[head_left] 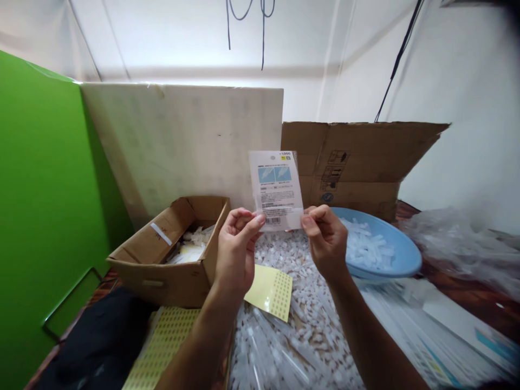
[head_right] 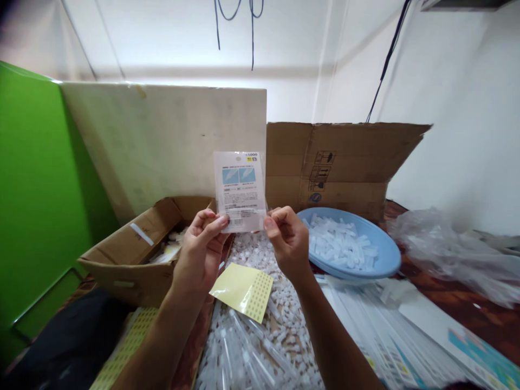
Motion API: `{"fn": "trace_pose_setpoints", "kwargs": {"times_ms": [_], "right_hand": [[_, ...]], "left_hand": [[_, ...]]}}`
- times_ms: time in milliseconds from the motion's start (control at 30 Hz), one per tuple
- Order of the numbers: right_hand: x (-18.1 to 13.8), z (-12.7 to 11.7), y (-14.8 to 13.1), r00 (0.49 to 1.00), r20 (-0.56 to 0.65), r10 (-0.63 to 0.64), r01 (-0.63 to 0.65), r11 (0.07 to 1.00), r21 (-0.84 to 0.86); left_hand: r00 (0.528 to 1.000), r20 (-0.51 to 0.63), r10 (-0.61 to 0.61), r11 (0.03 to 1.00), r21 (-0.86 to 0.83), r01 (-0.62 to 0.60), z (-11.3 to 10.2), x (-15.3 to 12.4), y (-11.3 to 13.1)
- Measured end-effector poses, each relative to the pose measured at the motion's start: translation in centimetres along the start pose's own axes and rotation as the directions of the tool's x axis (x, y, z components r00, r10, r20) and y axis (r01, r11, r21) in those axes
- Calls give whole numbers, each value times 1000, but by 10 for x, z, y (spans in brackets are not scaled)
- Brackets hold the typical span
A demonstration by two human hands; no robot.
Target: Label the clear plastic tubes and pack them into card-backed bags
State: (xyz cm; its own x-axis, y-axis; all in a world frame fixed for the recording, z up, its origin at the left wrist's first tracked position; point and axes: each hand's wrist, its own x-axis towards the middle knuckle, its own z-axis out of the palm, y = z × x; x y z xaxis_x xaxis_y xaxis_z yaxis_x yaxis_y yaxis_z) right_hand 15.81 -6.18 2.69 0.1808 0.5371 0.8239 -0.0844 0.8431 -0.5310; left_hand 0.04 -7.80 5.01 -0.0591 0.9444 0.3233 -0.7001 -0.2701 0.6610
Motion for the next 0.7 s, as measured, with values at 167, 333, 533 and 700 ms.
{"fn": "trace_pose_setpoints", "kwargs": {"times_ms": [167, 333, 533, 700], "right_hand": [[0, -1, -3, 1000, 7, 6, -6, 1000, 8], [-1, -2, -1, 1000, 7, 14, -15, 998, 66], [2, -1, -3, 992, 20, 124, -125, 961, 246], [8, -7, -2, 938, 179, 297, -341, 887, 312]], "left_hand": [[999, 10, -35, 999, 11, 35, -2, 3, 1], [1000, -10, 12, 997, 77, -11, -6, 6, 4], [990, -27, 137, 983, 129, -133, -8, 7, 6], [985, 14, 174, 957, 232, -172, -10, 9, 11]]}}
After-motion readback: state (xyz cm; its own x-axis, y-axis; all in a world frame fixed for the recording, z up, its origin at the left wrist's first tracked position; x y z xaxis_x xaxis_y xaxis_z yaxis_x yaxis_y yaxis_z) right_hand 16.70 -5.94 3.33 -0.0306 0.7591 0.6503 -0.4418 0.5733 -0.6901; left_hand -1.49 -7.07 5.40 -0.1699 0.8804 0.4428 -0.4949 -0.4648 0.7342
